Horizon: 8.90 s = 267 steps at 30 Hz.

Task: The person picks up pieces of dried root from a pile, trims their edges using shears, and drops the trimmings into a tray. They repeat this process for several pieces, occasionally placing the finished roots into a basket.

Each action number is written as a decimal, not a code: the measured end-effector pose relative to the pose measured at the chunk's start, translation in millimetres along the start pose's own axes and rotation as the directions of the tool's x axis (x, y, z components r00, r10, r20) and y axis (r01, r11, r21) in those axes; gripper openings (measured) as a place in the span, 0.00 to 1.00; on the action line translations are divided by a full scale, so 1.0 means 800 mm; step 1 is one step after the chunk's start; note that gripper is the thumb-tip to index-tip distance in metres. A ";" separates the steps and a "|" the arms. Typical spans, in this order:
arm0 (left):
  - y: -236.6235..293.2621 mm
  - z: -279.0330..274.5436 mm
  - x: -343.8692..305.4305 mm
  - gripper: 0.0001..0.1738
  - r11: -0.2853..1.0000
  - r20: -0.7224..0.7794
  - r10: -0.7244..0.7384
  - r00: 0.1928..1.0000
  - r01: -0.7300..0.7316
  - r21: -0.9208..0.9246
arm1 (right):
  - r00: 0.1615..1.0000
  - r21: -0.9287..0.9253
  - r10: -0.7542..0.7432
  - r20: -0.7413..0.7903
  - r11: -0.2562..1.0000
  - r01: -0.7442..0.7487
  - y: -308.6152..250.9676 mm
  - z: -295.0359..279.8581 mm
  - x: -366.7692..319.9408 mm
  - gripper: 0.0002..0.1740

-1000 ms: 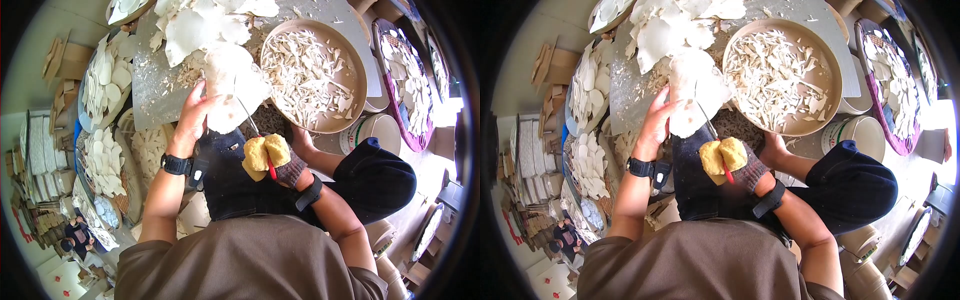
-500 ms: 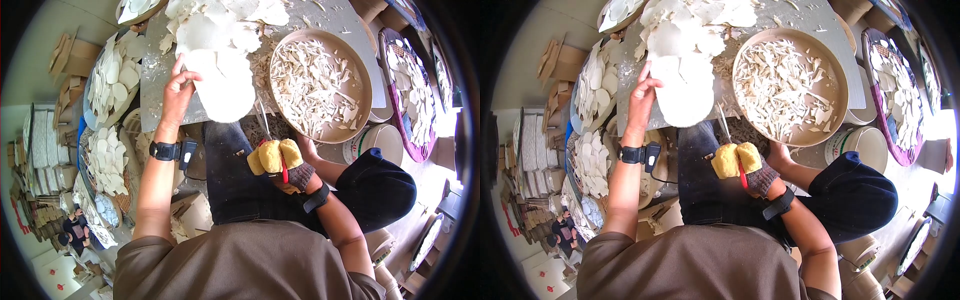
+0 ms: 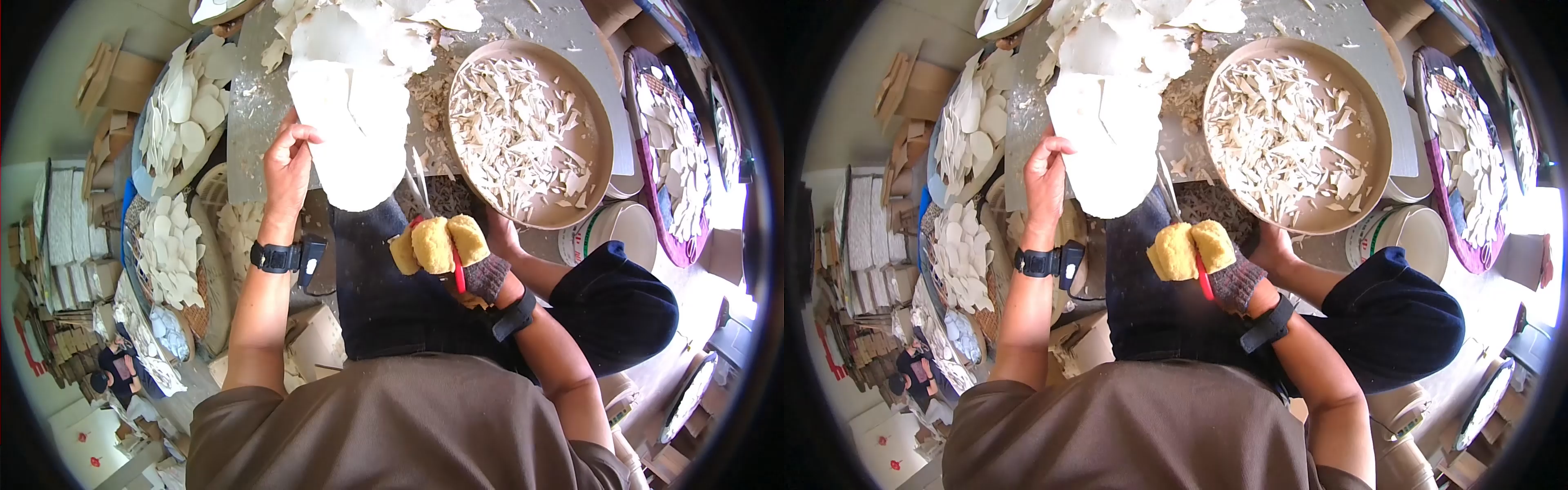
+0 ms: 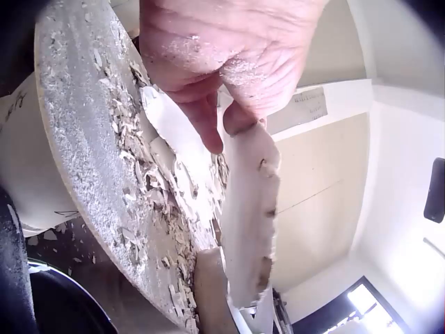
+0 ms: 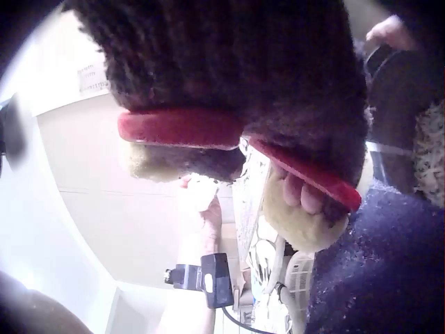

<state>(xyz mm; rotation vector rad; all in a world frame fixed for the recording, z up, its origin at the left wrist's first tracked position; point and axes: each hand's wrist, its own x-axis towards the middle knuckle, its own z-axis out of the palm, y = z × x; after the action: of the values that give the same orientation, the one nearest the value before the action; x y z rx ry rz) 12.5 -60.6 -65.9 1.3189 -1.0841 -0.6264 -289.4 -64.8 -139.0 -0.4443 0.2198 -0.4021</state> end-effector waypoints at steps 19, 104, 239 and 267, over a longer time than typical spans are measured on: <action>0.017 0.066 -0.039 0.42 0.909 -0.046 -0.296 0.954 0.267 -0.321 | 0.988 -0.685 -0.132 -0.080 0.727 0.042 -0.014 0.040 0.027 0.17; 0.023 0.175 -0.043 0.20 0.643 -0.077 -0.569 0.819 0.384 -0.663 | 0.936 -0.891 -0.271 -0.223 0.447 -0.083 -0.045 0.030 -0.039 0.28; 0.031 0.095 -0.066 0.24 0.825 0.169 -0.481 0.860 0.510 -0.244 | 0.944 -0.970 -0.257 0.207 -0.178 0.165 -0.032 0.040 -0.008 0.15; 0.031 0.204 0.067 0.10 0.545 0.697 -0.061 0.714 -0.562 0.623 | 0.974 -0.842 -0.186 0.130 0.497 0.208 -0.039 0.085 -0.027 0.20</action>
<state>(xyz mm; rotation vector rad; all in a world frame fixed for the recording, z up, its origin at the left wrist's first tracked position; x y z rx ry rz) -115.4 -175.2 -43.5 1.6763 -2.3498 -0.3209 -299.5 -56.2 -61.8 -1.4898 0.3453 -0.5001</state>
